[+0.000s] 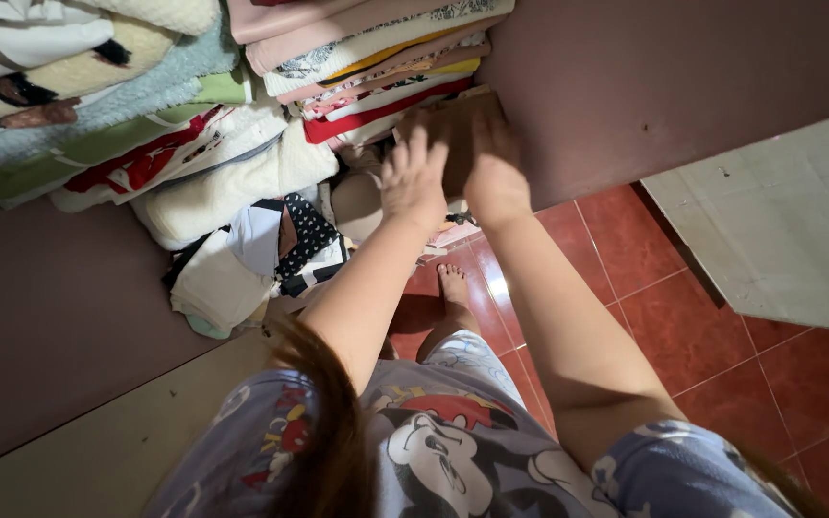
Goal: Folding and stacking various pieces of laundry, including towels and clothes, inside a closet.
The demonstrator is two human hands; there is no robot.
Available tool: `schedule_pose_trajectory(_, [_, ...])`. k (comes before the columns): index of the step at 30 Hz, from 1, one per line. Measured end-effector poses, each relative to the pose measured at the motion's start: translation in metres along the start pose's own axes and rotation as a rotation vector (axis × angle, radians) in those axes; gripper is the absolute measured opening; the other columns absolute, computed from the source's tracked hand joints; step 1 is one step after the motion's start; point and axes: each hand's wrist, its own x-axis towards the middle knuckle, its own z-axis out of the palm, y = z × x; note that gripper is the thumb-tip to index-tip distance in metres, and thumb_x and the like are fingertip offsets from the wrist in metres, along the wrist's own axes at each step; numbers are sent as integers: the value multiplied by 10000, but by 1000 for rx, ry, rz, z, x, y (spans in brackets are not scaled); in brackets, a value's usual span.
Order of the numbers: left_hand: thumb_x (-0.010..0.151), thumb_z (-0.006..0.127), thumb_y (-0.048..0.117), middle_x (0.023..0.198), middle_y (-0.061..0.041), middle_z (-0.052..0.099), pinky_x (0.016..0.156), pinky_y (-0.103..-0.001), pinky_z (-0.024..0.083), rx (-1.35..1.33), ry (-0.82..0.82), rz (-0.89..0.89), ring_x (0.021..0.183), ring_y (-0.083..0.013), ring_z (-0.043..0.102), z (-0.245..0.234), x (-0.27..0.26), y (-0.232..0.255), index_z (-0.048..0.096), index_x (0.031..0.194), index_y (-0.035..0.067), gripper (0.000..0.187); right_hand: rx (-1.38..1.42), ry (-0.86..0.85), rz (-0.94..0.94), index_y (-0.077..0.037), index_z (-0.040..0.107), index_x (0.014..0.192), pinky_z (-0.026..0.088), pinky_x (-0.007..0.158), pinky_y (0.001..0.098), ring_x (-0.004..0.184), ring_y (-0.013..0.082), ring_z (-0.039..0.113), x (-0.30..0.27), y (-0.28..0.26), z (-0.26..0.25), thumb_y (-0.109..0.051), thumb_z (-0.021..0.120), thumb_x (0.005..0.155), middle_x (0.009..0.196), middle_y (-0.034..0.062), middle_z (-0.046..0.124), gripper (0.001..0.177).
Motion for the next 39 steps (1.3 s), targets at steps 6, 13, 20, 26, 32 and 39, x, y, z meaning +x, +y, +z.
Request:
schedule_pose_trajectory(6, [916, 495, 146, 1732, -40, -44, 1247, -549, -58, 362, -338, 70, 1590, -281, -89, 65, 20, -26, 148, 1626, 166, 790, -142, -209, -165, -14, 142, 1610, 71, 1245, 508, 1573, 378, 32, 41, 48, 80, -53, 503, 894, 1695, 204, 106, 803])
schedule_pose_trajectory(13, [941, 456, 177, 1729, -15, -6, 1251, -535, -56, 236, -248, 51, 1587, -214, -34, 76, 23, -44, 90, 1648, 201, 797, -340, -185, -152, -23, 103, 1629, 95, 1255, 496, 1573, 365, 27, 71, 79, 128, -158, 471, 955, 1702, 208, 74, 780])
schedule_pose_trajectory(20, [901, 666, 171, 1550, -197, 404, 1179, -542, 286, -104, 277, 256, 1433, -372, 387, 40, -25, -126, 413, 1494, 43, 657, -284, 138, -311, 21, 399, 1561, 210, 1236, 504, 1480, 453, 307, 19, 26, 66, -60, 551, 835, 1584, 241, 423, 746])
schedule_pose_trajectory(26, [824, 652, 1, 1322, -202, 625, 1077, -500, 437, -203, 546, -214, 1225, -422, 576, 67, -88, -283, 613, 1280, 48, 461, 328, 169, -569, -77, 682, 1209, 497, 1011, 486, 1134, 408, 601, -64, -63, 94, 103, 547, 796, 1144, 178, 666, 471])
schedule_pose_trajectory(32, [821, 710, 50, 1266, -295, 580, 1001, -501, 446, -316, 534, -395, 1173, -460, 549, 105, -97, -383, 577, 1302, -17, 504, 440, -446, -301, -65, 652, 1303, 552, 865, 398, 929, 318, 711, -115, -97, 177, -14, 567, 945, 1036, 209, 703, 371])
schedule_pose_trajectory(39, [927, 629, 179, 1247, -92, 590, 877, -436, 437, -1589, 398, -989, 1034, -258, 560, 85, -74, -416, 484, 1341, 186, 439, 506, -452, -412, -50, 644, 1330, 546, 890, 358, 996, 264, 707, -126, -121, 197, -14, 579, 915, 1109, 183, 732, 421])
